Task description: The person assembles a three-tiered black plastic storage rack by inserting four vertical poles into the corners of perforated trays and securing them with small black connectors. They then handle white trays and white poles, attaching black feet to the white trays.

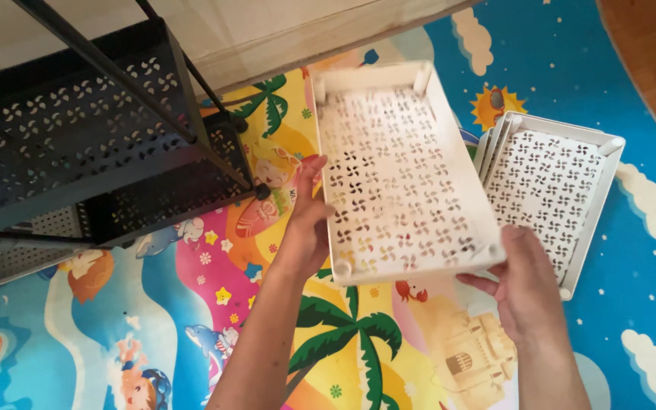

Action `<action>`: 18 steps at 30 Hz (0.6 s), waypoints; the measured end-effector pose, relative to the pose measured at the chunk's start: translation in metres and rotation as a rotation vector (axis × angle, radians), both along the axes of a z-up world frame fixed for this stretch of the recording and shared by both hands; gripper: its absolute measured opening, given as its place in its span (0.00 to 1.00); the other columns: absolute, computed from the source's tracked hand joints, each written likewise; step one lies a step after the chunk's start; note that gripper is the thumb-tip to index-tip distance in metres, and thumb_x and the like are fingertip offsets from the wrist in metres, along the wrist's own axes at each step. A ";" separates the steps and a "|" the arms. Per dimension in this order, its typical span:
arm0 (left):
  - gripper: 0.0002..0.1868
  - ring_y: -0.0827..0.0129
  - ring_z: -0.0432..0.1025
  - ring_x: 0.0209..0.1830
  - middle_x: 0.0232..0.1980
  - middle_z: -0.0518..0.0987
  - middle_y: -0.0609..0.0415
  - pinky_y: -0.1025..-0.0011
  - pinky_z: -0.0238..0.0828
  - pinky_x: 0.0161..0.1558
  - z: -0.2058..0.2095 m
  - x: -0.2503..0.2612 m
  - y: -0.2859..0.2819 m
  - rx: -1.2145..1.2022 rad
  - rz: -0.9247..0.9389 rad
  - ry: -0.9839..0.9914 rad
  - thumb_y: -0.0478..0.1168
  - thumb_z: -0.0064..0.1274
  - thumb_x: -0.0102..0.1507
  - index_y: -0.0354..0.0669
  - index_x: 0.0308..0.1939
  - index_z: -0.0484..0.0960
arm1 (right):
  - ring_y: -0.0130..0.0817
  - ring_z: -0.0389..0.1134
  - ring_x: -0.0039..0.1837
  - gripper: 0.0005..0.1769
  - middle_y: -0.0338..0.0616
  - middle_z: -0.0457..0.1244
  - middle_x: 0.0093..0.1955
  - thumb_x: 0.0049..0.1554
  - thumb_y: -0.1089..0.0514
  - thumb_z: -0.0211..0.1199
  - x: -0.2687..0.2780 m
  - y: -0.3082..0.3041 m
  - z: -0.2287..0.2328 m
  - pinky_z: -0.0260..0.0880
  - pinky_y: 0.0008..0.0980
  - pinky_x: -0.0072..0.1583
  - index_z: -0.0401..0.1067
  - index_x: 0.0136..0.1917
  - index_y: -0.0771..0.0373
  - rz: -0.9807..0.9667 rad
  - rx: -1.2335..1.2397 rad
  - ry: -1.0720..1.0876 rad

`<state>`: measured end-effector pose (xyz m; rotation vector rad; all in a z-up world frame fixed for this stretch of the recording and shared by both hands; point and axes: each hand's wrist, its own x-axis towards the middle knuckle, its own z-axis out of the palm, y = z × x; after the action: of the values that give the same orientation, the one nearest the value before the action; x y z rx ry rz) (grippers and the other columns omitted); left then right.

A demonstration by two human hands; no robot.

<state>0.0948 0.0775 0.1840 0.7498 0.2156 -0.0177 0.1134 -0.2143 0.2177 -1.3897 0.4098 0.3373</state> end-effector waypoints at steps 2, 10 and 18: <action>0.48 0.53 0.58 0.78 0.80 0.59 0.43 0.61 0.62 0.71 -0.006 -0.014 0.003 0.038 -0.049 -0.110 0.29 0.42 0.55 0.54 0.80 0.50 | 0.39 0.71 0.58 0.24 0.53 0.65 0.60 0.67 0.50 0.53 -0.002 -0.014 -0.029 0.75 0.46 0.56 0.59 0.68 0.69 0.055 -0.010 0.031; 0.56 0.60 0.60 0.76 0.81 0.56 0.50 0.62 0.66 0.65 -0.011 -0.031 0.031 0.232 -0.280 0.028 0.28 0.53 0.57 0.68 0.80 0.38 | 0.31 0.64 0.68 0.40 0.36 0.60 0.74 0.59 0.58 0.57 -0.007 -0.054 -0.108 0.68 0.39 0.62 0.52 0.82 0.58 0.362 0.114 0.060; 0.43 0.59 0.68 0.69 0.76 0.64 0.54 0.62 0.77 0.56 -0.017 -0.023 0.038 0.473 -0.371 0.082 0.26 0.57 0.58 0.45 0.75 0.57 | 0.31 0.61 0.72 0.34 0.39 0.59 0.76 0.63 0.53 0.55 0.003 -0.030 -0.092 0.61 0.34 0.68 0.56 0.81 0.57 0.357 -0.293 -0.057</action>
<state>0.0717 0.1152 0.1670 1.2543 0.1573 -0.3603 0.1160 -0.2445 0.1259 -1.7589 0.1644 0.5433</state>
